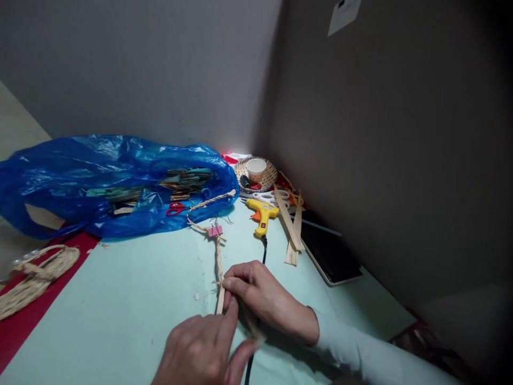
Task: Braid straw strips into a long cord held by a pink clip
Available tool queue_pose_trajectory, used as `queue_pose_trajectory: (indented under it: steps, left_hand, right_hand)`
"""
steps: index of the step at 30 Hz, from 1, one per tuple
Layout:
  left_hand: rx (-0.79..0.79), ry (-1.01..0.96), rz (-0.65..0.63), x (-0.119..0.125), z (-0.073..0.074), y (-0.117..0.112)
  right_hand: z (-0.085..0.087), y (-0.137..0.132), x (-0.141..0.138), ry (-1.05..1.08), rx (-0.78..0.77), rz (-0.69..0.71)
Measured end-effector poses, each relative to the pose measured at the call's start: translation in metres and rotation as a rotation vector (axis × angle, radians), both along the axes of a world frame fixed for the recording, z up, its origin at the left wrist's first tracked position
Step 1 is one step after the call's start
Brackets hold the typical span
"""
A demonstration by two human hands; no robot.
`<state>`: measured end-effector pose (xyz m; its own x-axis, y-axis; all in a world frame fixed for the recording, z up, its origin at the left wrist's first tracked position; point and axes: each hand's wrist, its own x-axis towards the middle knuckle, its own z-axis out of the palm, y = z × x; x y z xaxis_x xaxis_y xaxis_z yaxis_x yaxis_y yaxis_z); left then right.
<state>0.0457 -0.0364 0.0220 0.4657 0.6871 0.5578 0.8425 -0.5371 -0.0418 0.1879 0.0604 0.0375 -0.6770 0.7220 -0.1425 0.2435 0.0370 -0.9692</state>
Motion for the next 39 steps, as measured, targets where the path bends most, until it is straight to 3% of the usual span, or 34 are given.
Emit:
queue_pose_trajectory:
  steps: [2, 5, 8, 10, 15, 21, 28, 33, 39]
  left_hand:
    - [-0.17, -0.255, 0.058, -0.007, 0.011, 0.004]
    - [-0.468, -0.601, 0.342, -0.015, 0.025, 0.017]
    - [-0.827, -0.721, 0.321, -0.013, 0.029, 0.03]
    - [-0.935, -0.725, 0.26, -0.009, 0.028, 0.035]
    - [-0.926, -0.626, 0.206, -0.006, 0.02, 0.035]
    - [-0.8, -0.388, 0.271, -0.013, 0.018, 0.027]
    - [-0.972, -0.824, 0.318, -0.011, 0.014, 0.031]
    - [-1.084, -1.069, 0.183, -0.013, 0.008, 0.043]
    - [-1.092, -1.059, 0.287, -0.012, 0.015, 0.042]
  right_hand:
    - [-0.003, 0.0, 0.001, -0.009, 0.044, 0.0]
    - [-0.006, -0.001, 0.002, 0.014, 0.091, -0.004]
    - [-0.008, -0.001, 0.002, 0.057, 0.123, -0.008]
    - [-0.009, -0.002, 0.002, 0.07, 0.149, -0.007]
    - [-0.009, -0.004, 0.004, -0.006, 0.263, 0.034]
    - [-0.002, -0.006, 0.005, -0.218, 0.436, 0.072]
    - [0.001, -0.004, 0.005, -0.313, 0.51, 0.067]
    - [0.004, 0.0, 0.011, -0.197, 0.446, 0.184]
    - [0.008, 0.004, 0.016, -0.288, 0.591, 0.128]
